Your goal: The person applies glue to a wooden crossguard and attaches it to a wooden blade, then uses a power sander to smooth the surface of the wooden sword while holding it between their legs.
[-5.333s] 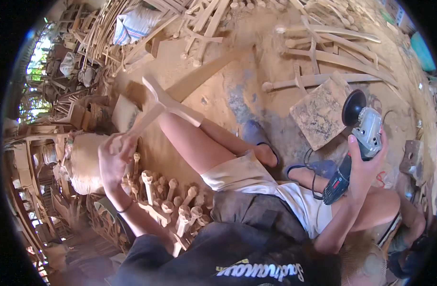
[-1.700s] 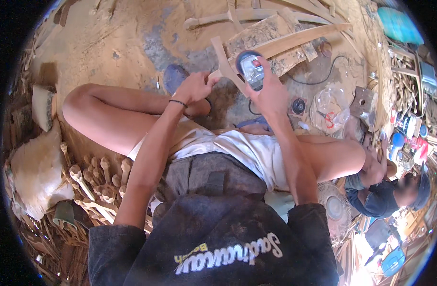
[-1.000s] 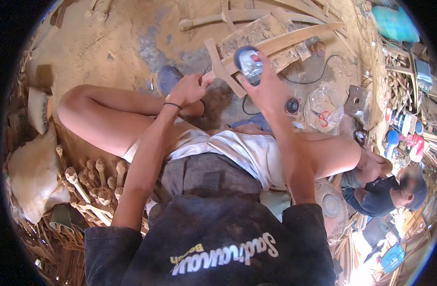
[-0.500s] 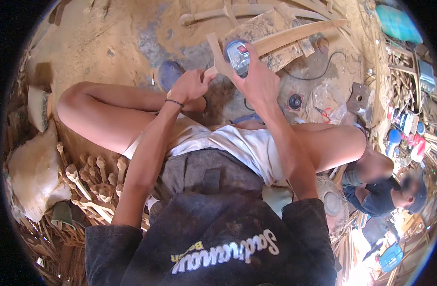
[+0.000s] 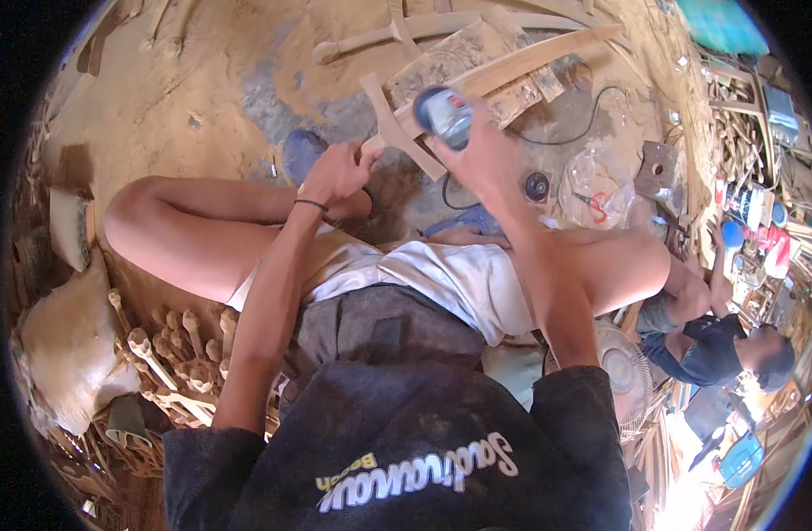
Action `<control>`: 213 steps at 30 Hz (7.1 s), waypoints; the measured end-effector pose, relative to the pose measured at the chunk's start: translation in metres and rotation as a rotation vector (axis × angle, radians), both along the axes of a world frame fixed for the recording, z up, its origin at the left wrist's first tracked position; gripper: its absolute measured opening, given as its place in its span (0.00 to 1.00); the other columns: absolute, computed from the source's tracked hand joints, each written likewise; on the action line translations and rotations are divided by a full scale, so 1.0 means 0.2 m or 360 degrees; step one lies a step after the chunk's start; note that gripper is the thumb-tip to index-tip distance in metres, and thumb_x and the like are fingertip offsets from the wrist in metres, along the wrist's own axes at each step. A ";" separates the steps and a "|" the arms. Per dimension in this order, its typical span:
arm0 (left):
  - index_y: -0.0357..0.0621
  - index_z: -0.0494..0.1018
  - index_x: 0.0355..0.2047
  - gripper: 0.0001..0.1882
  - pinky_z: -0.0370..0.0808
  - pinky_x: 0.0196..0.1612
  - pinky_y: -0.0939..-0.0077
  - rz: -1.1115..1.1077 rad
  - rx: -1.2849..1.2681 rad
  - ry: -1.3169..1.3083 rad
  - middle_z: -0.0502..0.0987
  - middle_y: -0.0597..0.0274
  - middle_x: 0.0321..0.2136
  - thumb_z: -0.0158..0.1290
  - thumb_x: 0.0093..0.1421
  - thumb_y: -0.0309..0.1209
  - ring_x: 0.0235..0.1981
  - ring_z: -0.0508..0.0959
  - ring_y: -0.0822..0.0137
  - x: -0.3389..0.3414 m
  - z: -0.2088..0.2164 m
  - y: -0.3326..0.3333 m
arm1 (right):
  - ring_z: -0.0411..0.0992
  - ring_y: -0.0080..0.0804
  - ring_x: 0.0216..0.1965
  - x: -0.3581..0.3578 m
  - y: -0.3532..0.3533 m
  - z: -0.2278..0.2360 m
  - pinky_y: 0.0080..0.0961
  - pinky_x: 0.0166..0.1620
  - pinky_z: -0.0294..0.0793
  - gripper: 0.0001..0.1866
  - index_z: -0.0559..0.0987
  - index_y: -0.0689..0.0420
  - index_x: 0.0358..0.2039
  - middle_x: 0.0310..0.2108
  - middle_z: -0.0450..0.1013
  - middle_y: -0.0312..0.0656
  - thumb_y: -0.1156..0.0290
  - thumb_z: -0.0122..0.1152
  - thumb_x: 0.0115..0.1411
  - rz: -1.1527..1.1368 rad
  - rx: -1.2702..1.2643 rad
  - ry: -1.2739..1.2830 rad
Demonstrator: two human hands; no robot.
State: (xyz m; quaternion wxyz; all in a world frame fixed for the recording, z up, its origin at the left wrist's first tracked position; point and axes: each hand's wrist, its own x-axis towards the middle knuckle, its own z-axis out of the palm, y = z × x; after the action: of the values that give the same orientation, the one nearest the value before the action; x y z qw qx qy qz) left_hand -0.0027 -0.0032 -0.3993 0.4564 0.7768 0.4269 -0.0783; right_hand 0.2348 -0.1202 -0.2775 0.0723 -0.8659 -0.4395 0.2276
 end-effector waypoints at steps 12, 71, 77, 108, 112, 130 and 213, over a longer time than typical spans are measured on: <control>0.32 0.82 0.43 0.27 0.78 0.45 0.45 -0.0056 -0.0090 -0.0066 0.83 0.31 0.34 0.54 0.73 0.51 0.40 0.84 0.32 0.05 -0.01 0.03 | 0.85 0.64 0.41 0.19 -0.09 -0.05 0.56 0.46 0.84 0.45 0.65 0.60 0.66 0.39 0.85 0.63 0.46 0.76 0.59 -0.0249 -0.0034 -0.0083; 0.29 0.80 0.42 0.35 0.77 0.46 0.42 -0.0144 0.0014 -0.0023 0.81 0.26 0.33 0.50 0.76 0.58 0.41 0.82 0.26 0.08 -0.01 0.03 | 0.86 0.64 0.39 0.25 0.03 -0.10 0.53 0.41 0.86 0.47 0.67 0.66 0.61 0.36 0.85 0.62 0.41 0.77 0.59 0.0286 0.0095 -0.0035; 0.30 0.78 0.41 0.35 0.77 0.41 0.41 -0.0168 0.0070 -0.0028 0.81 0.26 0.31 0.50 0.76 0.58 0.37 0.81 0.26 0.07 0.02 0.02 | 0.86 0.60 0.40 0.43 0.10 -0.09 0.50 0.45 0.85 0.44 0.71 0.66 0.58 0.38 0.85 0.58 0.44 0.79 0.57 0.0048 0.0081 -0.0234; 0.36 0.86 0.26 0.44 0.82 0.35 0.61 0.0308 -0.0397 0.0144 0.85 0.55 0.23 0.63 0.59 0.74 0.25 0.85 0.60 0.53 0.06 0.17 | 0.84 0.43 0.45 1.06 -0.16 -0.03 0.39 0.51 0.82 0.47 0.70 0.59 0.67 0.45 0.85 0.52 0.44 0.81 0.57 -0.0713 0.0767 -0.0124; 0.37 0.84 0.22 0.41 0.78 0.28 0.66 0.0253 -0.0209 -0.0017 0.81 0.61 0.17 0.67 0.58 0.71 0.20 0.81 0.69 0.19 -0.05 0.37 | 0.84 0.63 0.49 0.82 -0.20 0.01 0.54 0.53 0.82 0.48 0.65 0.47 0.71 0.44 0.86 0.58 0.40 0.76 0.58 -0.0485 0.0575 -0.0186; 0.33 0.87 0.27 0.44 0.80 0.34 0.62 0.0080 -0.0152 0.0228 0.84 0.55 0.21 0.67 0.58 0.72 0.27 0.85 0.65 -0.43 -0.10 0.60 | 0.85 0.64 0.41 0.25 -0.02 -0.10 0.58 0.44 0.84 0.42 0.69 0.54 0.67 0.38 0.85 0.62 0.47 0.75 0.60 0.0025 0.0194 -0.0019; 0.35 0.85 0.20 0.36 0.75 0.23 0.68 0.0131 -0.0093 0.0131 0.81 0.59 0.15 0.68 0.65 0.61 0.16 0.79 0.69 -0.49 -0.02 0.72 | 0.86 0.57 0.39 0.70 -0.05 -0.10 0.52 0.43 0.87 0.39 0.70 0.65 0.58 0.37 0.84 0.62 0.49 0.74 0.58 -0.0129 0.0240 -0.0111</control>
State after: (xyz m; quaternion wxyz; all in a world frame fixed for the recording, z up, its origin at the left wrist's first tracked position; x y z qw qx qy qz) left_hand -0.1008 0.1418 -0.4026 0.4638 0.7410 0.4744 -0.1037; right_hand 0.3748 -0.1296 -0.2983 0.1311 -0.8825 -0.4222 0.1604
